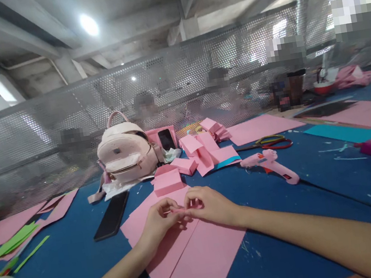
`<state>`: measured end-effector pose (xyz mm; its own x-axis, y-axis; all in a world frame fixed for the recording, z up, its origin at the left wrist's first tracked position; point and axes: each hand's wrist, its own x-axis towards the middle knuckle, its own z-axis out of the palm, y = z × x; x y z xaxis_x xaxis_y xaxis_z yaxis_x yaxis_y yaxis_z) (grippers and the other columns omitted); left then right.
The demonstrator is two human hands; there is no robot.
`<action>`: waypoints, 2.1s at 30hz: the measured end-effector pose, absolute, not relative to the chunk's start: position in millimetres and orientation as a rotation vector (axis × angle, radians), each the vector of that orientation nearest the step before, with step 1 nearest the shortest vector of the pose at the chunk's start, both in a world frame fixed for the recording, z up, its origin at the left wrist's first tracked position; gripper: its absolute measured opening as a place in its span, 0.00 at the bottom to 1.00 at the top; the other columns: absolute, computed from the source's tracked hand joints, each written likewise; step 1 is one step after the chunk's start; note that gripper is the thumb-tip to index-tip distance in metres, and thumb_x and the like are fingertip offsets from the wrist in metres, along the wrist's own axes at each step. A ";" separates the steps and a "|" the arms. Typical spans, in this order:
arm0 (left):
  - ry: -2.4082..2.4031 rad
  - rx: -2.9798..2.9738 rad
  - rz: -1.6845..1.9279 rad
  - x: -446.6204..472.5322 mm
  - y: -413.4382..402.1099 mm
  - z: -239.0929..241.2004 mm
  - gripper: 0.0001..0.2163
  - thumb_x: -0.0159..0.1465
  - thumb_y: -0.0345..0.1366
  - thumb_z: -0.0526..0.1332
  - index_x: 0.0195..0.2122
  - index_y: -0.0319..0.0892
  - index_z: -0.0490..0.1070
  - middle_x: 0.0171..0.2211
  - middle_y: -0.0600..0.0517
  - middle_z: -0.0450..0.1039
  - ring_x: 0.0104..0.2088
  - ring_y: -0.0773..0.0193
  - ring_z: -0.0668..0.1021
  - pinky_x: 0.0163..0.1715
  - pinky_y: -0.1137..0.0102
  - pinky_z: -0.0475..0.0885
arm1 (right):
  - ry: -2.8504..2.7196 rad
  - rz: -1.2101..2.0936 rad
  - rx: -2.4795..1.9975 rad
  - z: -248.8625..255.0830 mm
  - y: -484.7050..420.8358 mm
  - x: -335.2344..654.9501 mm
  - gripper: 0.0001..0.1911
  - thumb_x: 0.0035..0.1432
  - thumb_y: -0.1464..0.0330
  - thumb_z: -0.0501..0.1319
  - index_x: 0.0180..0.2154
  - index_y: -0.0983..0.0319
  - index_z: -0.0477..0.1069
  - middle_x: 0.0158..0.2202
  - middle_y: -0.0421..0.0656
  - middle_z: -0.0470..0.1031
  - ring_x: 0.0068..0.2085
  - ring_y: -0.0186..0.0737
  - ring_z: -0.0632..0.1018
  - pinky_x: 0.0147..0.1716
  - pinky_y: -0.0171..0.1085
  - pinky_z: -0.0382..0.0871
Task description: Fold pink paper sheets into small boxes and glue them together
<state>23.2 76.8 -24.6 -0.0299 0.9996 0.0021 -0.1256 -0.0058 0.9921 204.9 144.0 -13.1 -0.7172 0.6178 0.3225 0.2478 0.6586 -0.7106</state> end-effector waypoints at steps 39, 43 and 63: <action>1.111 1.129 1.368 25.5 75.7 -28.7 0.18 0.50 0.35 0.73 0.38 0.41 0.67 0.25 0.54 0.77 0.23 0.61 0.80 0.20 0.70 0.77 | -2.140 1.130 -0.675 -11.0 138.4 201.9 0.05 0.57 0.66 0.65 0.34 0.61 0.72 0.31 0.38 0.75 0.34 0.36 0.74 0.33 0.33 0.64; 1.158 1.118 1.413 21.5 77.7 -27.9 0.22 0.50 0.36 0.73 0.42 0.41 0.64 0.23 0.57 0.75 0.22 0.61 0.81 0.20 0.71 0.77 | -2.113 1.166 -0.686 -11.3 140.7 202.6 0.09 0.58 0.62 0.65 0.34 0.61 0.73 0.32 0.39 0.76 0.32 0.36 0.74 0.31 0.33 0.63; 1.163 1.078 1.416 14.8 74.8 -20.9 0.24 0.53 0.39 0.72 0.45 0.43 0.62 0.25 0.57 0.76 0.23 0.60 0.81 0.21 0.67 0.79 | -1.953 1.379 -0.781 -20.5 160.3 204.3 0.19 0.51 0.57 0.70 0.38 0.65 0.80 0.34 0.45 0.81 0.35 0.41 0.77 0.34 0.35 0.70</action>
